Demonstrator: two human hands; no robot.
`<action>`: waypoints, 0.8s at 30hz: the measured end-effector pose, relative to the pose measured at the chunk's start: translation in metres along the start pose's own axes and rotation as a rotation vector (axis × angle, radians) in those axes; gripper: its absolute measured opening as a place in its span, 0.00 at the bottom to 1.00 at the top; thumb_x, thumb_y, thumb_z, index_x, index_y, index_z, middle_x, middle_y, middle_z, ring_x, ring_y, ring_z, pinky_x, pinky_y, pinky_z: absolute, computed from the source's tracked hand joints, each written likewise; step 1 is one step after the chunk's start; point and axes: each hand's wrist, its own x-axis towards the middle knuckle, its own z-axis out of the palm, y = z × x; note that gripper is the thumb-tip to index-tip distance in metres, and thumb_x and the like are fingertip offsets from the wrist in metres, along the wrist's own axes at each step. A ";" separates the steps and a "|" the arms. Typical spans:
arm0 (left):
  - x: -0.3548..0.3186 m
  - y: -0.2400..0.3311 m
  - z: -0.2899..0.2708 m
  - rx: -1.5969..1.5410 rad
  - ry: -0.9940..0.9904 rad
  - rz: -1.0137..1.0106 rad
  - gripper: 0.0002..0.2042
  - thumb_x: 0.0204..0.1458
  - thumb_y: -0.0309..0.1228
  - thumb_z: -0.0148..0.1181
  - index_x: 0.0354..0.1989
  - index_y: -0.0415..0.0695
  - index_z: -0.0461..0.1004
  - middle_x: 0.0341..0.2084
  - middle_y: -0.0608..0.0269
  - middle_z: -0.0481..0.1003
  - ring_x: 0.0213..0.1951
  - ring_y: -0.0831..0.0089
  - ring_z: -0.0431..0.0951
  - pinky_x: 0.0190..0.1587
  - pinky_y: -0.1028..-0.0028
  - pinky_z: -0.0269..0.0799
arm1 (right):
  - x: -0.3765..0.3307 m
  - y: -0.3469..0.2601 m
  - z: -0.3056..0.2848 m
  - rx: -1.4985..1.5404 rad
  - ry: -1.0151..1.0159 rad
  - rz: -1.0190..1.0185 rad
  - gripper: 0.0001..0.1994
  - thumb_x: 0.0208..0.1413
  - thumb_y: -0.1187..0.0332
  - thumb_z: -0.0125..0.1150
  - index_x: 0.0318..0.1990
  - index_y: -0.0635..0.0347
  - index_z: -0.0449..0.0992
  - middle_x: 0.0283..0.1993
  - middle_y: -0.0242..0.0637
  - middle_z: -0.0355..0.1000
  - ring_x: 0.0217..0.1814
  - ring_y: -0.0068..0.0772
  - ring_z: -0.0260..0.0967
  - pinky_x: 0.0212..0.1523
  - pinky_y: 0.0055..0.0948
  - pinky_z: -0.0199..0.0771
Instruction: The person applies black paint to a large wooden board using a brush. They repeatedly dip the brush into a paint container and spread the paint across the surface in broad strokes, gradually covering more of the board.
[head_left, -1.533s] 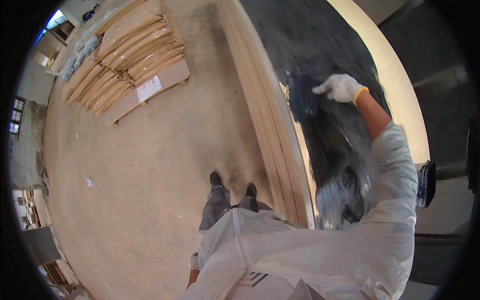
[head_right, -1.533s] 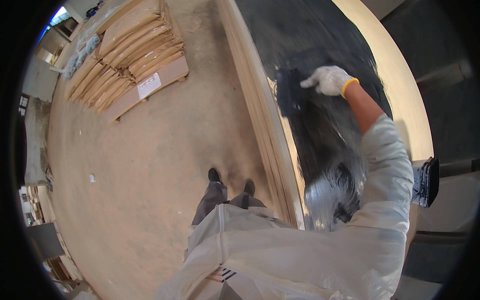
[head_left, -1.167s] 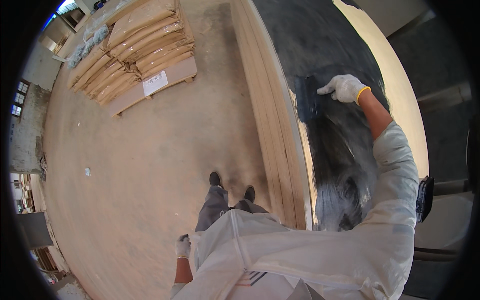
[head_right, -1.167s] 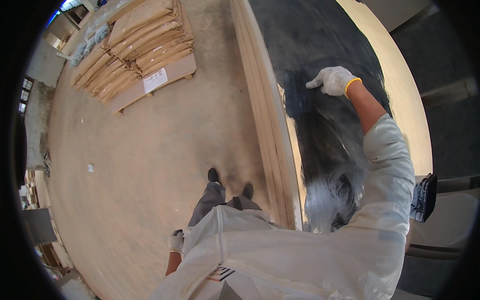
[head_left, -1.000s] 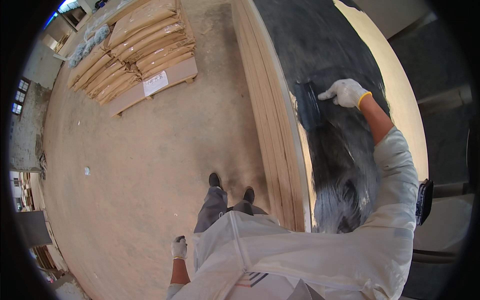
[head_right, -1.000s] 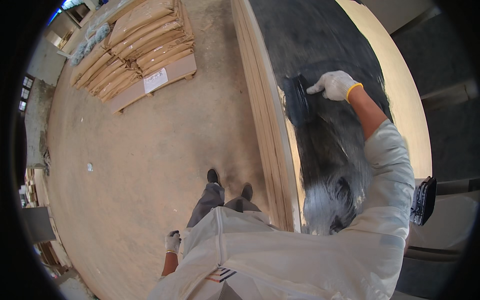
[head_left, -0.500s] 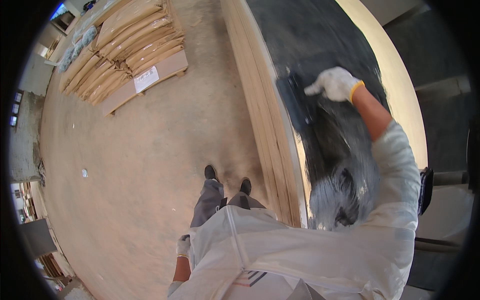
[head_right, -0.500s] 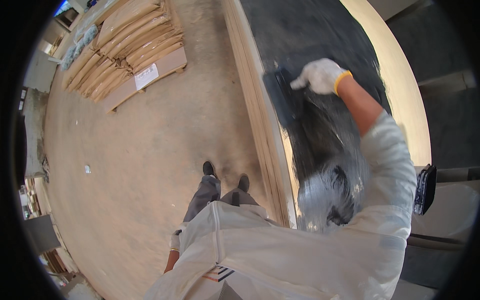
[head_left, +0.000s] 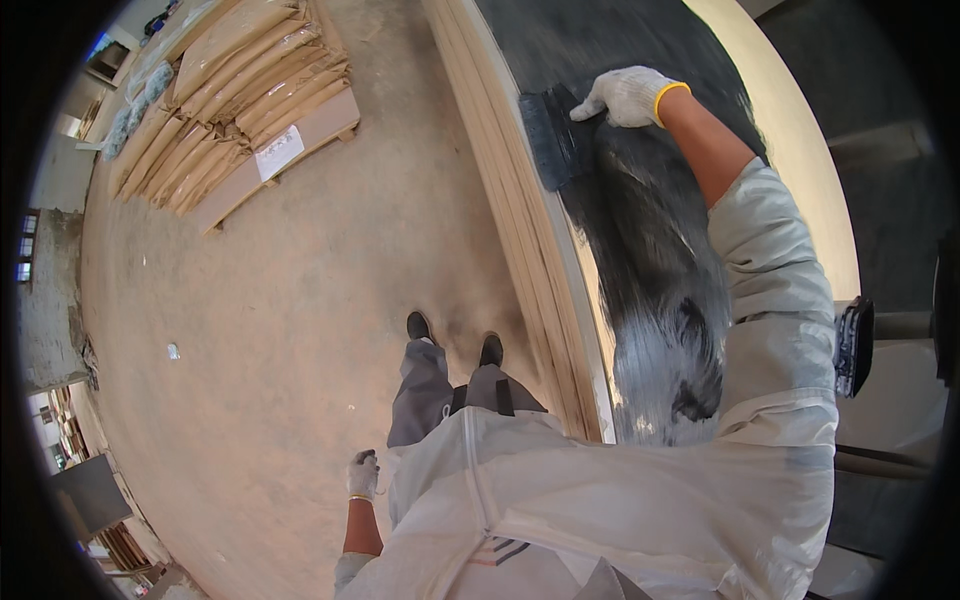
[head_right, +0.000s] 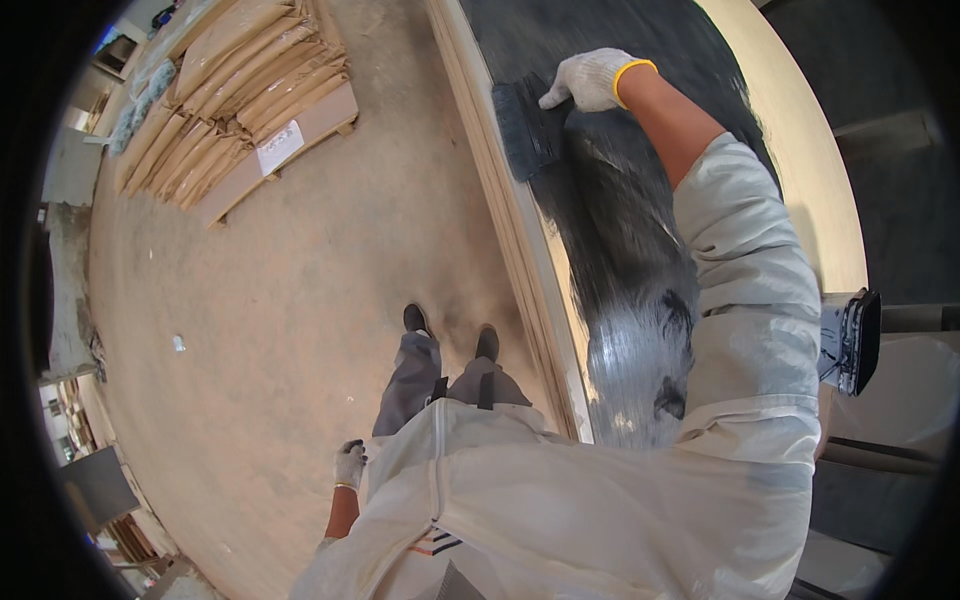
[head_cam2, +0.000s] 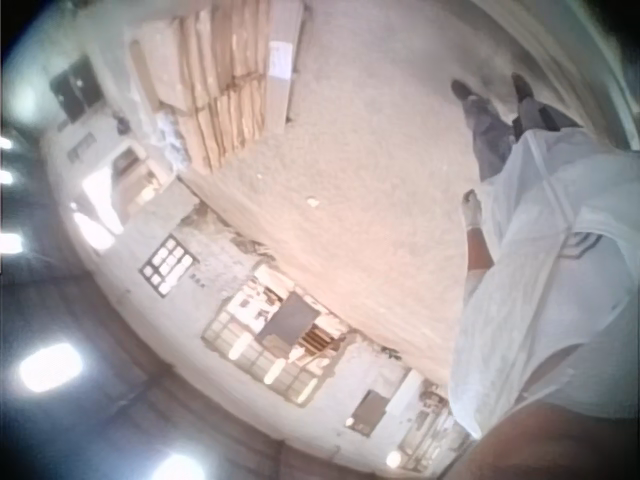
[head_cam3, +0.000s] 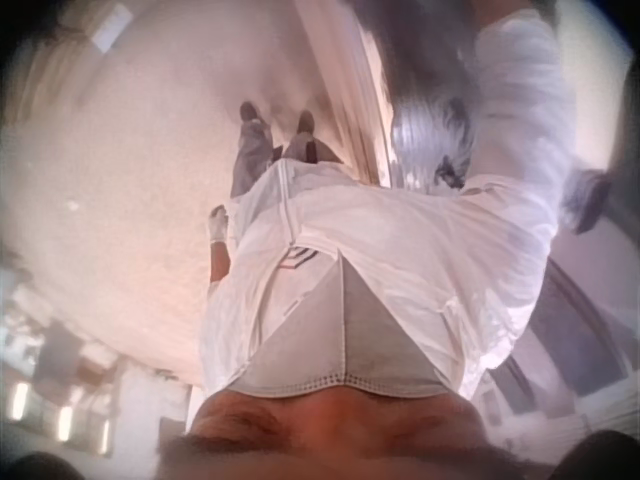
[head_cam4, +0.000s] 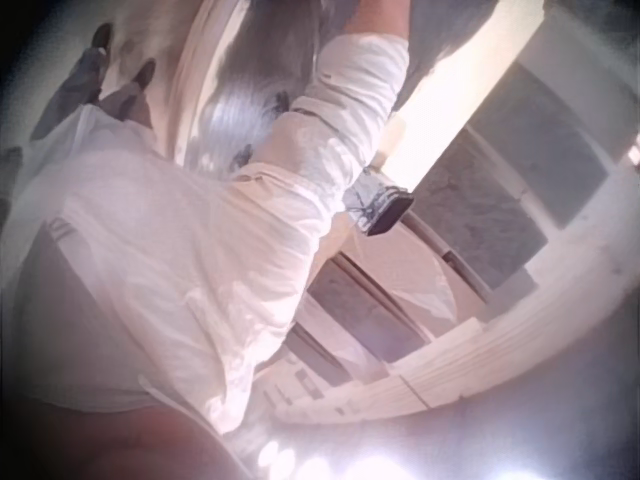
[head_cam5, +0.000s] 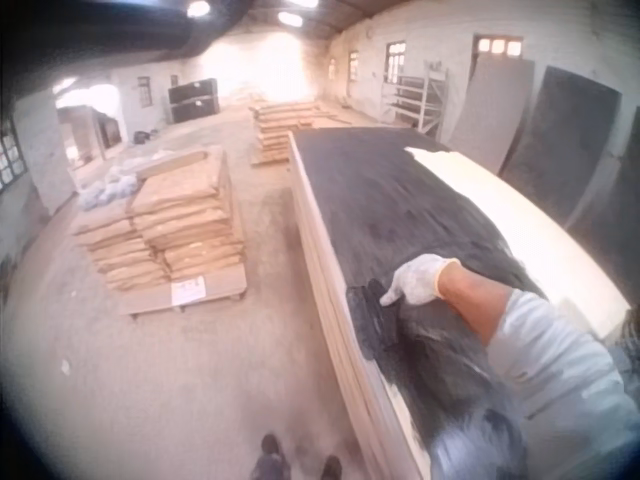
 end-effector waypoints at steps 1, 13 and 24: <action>-0.005 -0.005 -0.002 -0.063 0.023 -0.007 0.13 0.64 0.28 0.58 0.52 0.38 0.83 0.33 0.62 0.82 0.27 0.76 0.79 0.28 0.75 0.74 | 0.001 -0.006 0.000 0.013 -0.007 -0.024 0.30 0.58 0.76 0.60 0.65 0.29 0.82 0.57 0.44 0.83 0.56 0.54 0.81 0.57 0.43 0.81; -0.036 -0.068 0.033 0.065 -0.056 -0.080 0.15 0.63 0.27 0.58 0.54 0.38 0.84 0.35 0.62 0.84 0.29 0.74 0.81 0.33 0.72 0.78 | -0.179 -0.053 0.070 -0.073 -0.220 -0.216 0.25 0.59 0.69 0.64 0.60 0.23 0.85 0.44 0.39 0.85 0.51 0.47 0.82 0.54 0.43 0.81; -0.014 -0.058 -0.008 -0.113 0.043 0.024 0.13 0.65 0.27 0.57 0.53 0.40 0.84 0.34 0.63 0.84 0.27 0.77 0.78 0.28 0.75 0.72 | -0.225 -0.081 0.100 0.115 -0.289 -0.041 0.23 0.61 0.68 0.65 0.61 0.25 0.85 0.37 0.41 0.82 0.45 0.52 0.82 0.50 0.46 0.80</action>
